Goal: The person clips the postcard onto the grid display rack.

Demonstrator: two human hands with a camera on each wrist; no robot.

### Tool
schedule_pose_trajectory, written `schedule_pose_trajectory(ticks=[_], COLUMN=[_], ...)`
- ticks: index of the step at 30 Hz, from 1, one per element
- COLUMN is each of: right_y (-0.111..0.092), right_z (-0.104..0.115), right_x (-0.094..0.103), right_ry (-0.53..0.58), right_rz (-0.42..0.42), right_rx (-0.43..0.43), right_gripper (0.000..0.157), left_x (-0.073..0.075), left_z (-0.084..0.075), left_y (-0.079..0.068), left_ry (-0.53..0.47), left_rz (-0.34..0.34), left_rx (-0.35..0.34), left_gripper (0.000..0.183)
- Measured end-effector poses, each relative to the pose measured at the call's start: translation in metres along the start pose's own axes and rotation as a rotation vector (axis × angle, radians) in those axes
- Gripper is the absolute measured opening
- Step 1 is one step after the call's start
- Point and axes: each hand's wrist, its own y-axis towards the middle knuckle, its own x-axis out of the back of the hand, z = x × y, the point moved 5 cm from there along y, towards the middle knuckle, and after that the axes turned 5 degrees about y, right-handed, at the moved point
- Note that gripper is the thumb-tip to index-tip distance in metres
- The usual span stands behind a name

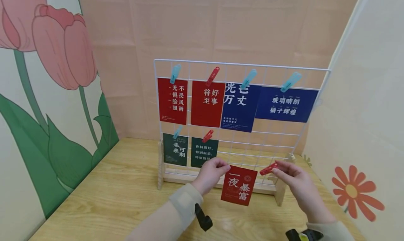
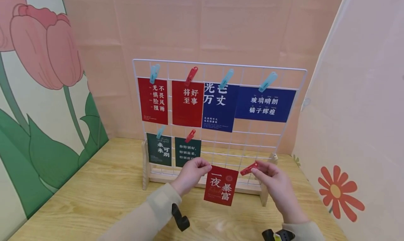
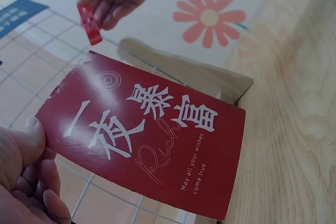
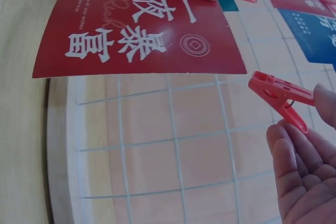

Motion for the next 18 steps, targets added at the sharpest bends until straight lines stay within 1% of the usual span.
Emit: schedule_pose_trajectory(ticks=[5, 9, 14, 18], right_y=[0.005, 0.009, 0.011, 0.013], right_z=[0.007, 0.011, 0.017, 0.022], right_x=[0.003, 0.005, 0.003, 0.001], right_ry=[0.001, -0.007, -0.003, -0.020], right_rz=[-0.008, -0.025, -0.029, -0.021], right_rx=[0.029, 0.041, 0.066, 0.075], right_gripper=[0.058, 0.057, 0.056, 0.058], left_x=[0.002, 0.003, 0.004, 0.005], left_z=[-0.005, -0.011, -0.016, -0.018], left_y=[0.003, 0.004, 0.006, 0.008], left_ry=[0.008, 0.017, 0.010, 0.016], left_rz=[-0.046, -0.066, -0.093, -0.117], left_rx=[0.009, 0.011, -0.007, -0.012], left_gripper=[0.009, 0.009, 0.010, 0.011])
